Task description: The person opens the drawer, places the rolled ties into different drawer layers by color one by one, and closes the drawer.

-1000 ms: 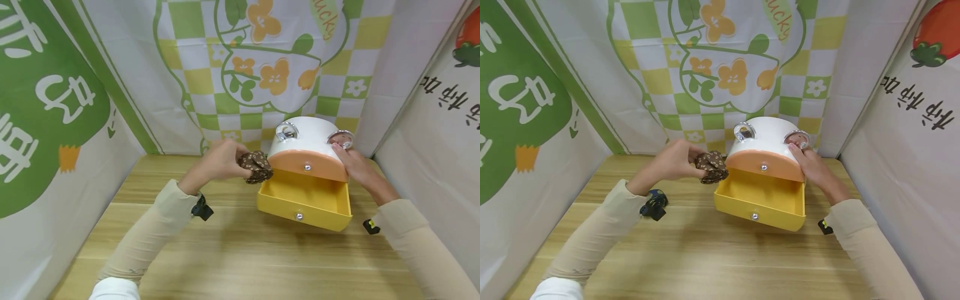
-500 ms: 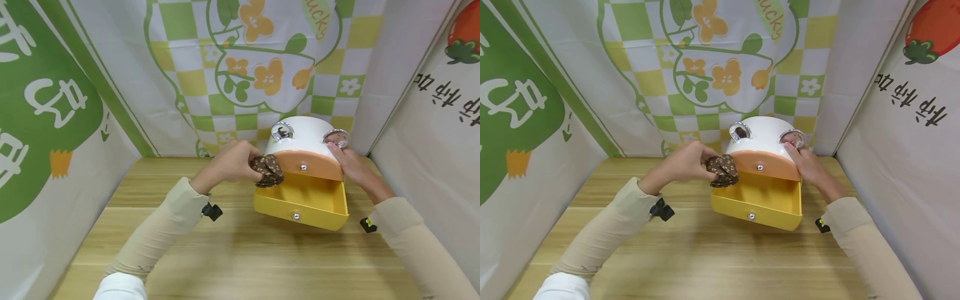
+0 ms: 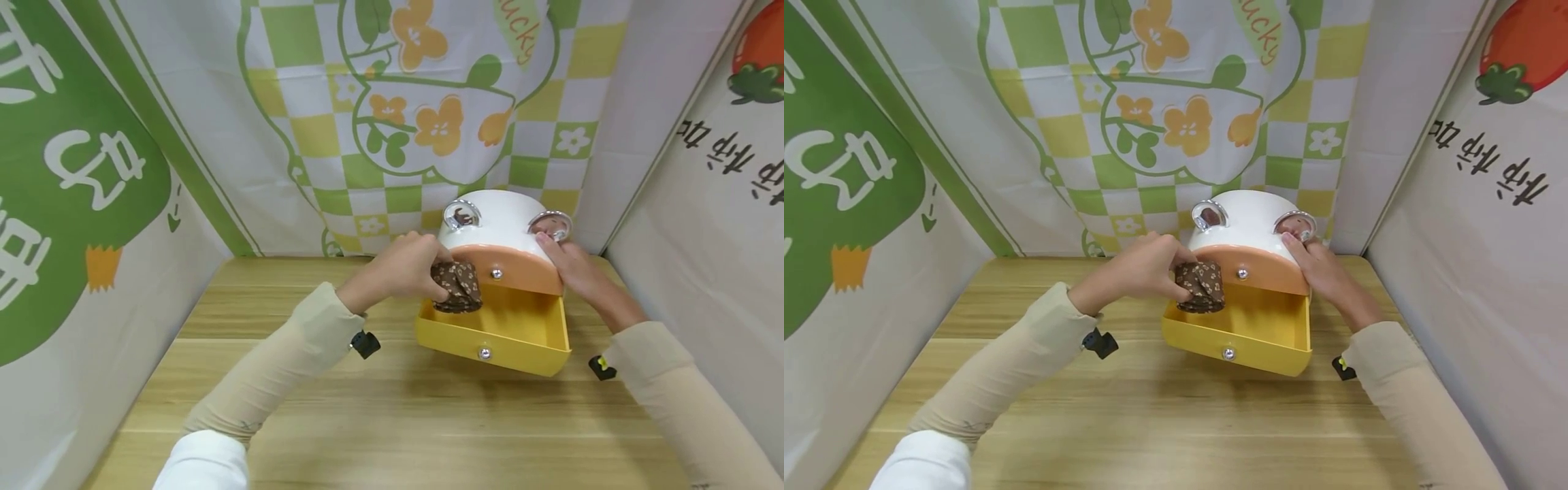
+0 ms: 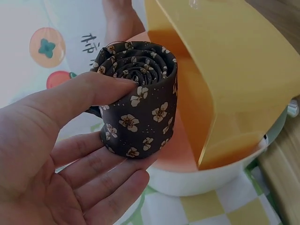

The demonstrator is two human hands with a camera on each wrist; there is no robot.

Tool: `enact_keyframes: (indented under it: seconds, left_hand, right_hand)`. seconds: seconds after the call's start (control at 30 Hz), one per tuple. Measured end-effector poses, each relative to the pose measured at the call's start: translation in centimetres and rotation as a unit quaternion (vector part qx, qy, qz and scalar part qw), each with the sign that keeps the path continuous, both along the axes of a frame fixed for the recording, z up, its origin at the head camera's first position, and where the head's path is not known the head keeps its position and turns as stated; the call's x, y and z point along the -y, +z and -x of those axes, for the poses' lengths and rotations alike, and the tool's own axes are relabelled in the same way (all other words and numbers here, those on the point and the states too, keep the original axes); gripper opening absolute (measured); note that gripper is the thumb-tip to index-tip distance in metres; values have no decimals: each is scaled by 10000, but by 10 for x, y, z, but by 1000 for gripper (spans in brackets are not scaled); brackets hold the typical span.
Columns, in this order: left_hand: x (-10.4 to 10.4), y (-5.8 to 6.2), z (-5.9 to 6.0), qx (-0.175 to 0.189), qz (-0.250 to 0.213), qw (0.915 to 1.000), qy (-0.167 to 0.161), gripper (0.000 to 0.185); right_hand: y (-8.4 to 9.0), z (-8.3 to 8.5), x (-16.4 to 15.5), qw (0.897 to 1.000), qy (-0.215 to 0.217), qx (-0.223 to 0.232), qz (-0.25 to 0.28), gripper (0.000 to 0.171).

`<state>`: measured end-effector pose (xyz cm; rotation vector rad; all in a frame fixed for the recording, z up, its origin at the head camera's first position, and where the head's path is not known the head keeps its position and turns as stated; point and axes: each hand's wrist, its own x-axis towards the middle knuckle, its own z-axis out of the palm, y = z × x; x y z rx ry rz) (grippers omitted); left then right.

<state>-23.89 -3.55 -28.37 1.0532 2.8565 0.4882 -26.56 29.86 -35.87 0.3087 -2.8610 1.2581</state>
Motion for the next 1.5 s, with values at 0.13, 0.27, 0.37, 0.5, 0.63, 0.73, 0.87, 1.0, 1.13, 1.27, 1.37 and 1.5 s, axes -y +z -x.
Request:
enact_keyframes:
  seconds: [0.13, 0.27, 0.37, 0.5, 0.63, 0.73, 0.87, 1.0, 1.13, 1.27, 1.37, 1.5]
  left_hand:
    - [-7, -7, 1, 77, 37, 9999, -80, 30]
    - [-14, -16, 3, 255, 54, 9996, -148, 37]
    - [-19, -22, 5, 357, 41, 9991, -221, 40]
    - [-24, -32, 10, 341, 46, 9985, -427, 29]
    - [-30, -39, 12, 275, 151, 9974, -650, 23]
    - [-36, -45, 13, 213, 253, 9969, -707, 25]
    - [-43, -55, 15, 126, 415, 9971, -622, 29]
    - [-48, -65, 17, 208, 433, 9969, -629, 29]
    - [-49, -69, 17, 210, 399, 9966, -693, 31]
    - [-49, -69, 14, 29, 552, 9960, -707, 33]
    - [-48, -67, 11, -76, 679, 9952, -698, 34]
    - [-45, -62, 8, -155, 566, 9967, -554, 34]
  right_hand:
    - [-2, 1, -1, 10000, 50, -24, 62, 70]
    - [-2, 1, -2, 9999, 49, -56, 83, 70]
    - [-1, 1, -2, 9999, 43, -47, 125, 70]
    - [-1, 0, -1, 9999, 19, -40, 127, 70]
    - [-2, 0, 0, 9999, 19, 40, 160, 71]
    - [-2, 0, 0, 9999, -6, 42, 149, 72]
    - [0, -1, 1, 9999, -37, 29, 149, 73]
    - [0, -1, 2, 9997, -44, 100, 204, 74]
    - [0, -1, 2, 9998, -57, 66, 154, 73]
    - [-1, -1, 0, 10000, 1, 3, 99, 73]
    - [-1, -1, 0, 10000, 29, -30, 81, 72]
    - [-2, 0, -1, 10000, -16, 3, 71, 73]
